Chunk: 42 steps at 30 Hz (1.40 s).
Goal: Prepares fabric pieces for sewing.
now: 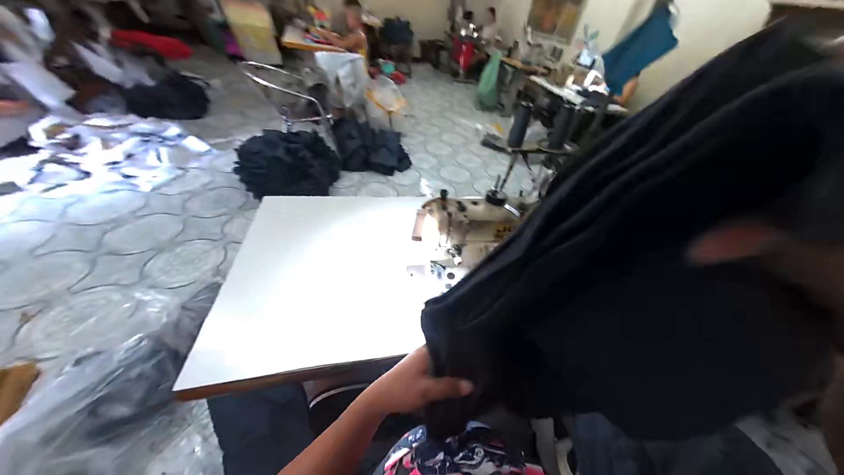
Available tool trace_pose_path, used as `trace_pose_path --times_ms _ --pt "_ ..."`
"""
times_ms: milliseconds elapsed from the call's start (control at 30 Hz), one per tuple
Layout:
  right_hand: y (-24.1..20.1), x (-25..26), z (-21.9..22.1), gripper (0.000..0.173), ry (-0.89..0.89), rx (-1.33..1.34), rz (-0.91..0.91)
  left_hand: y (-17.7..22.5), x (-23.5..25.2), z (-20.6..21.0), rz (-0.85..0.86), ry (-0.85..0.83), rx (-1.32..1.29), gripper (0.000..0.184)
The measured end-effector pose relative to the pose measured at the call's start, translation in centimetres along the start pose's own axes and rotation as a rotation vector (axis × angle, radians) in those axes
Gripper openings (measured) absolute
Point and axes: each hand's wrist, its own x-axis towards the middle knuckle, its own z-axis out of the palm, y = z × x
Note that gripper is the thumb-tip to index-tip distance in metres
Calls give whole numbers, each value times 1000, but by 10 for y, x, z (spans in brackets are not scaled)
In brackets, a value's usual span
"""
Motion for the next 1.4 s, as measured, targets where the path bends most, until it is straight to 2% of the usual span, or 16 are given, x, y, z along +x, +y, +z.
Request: trace_pose_path --times_ms 33,100,300,367,467,533,600,667,733,800,867,967,1033,1200,1300,1400 --pt "0 23 24 58 -56 15 -116 0 -26 -11 3 67 -34 29" --pt "-12 68 70 48 -155 21 -271 3 -75 -25 5 208 -64 30" --pt "-9 184 192 35 -421 239 -520 15 -166 -38 -71 690 -203 35" --pt "-11 203 217 32 -509 310 -510 18 -183 -42 -43 709 -197 33" --pt "-15 223 240 21 -647 338 -512 24 -200 -58 52 584 -196 29" --pt "-2 248 256 14 -593 175 -503 32 -199 -68 66 602 -209 30" --pt "24 278 278 23 -421 -154 -420 43 -184 -76 -25 819 -247 34" --pt "47 294 300 58 -354 -360 -211 43 -169 -98 -184 1004 -196 35" --pt "54 279 316 78 -343 -319 -86 24 -164 -123 -366 1096 -67 39" --pt "52 227 334 76 -401 -180 -70 -1 -166 -139 -551 1104 38 46" --pt "50 142 359 68 -598 -4 -32 -24 -169 -143 -679 1085 104 49" --pt "63 15 406 71 -945 200 136 -33 -171 -146 -703 1079 124 49" --pt "85 -39 437 79 -1004 182 154 -29 -167 -149 -692 1081 102 49" --pt "153 -37 472 76 -861 185 6 -34 -158 -171 -684 1136 243 66" --pt "168 -25 464 68 -884 215 57 -24 -148 -168 -745 1153 558 78" --pt "158 -39 439 53 -720 292 160 -11 -141 -153 -646 1030 975 71"
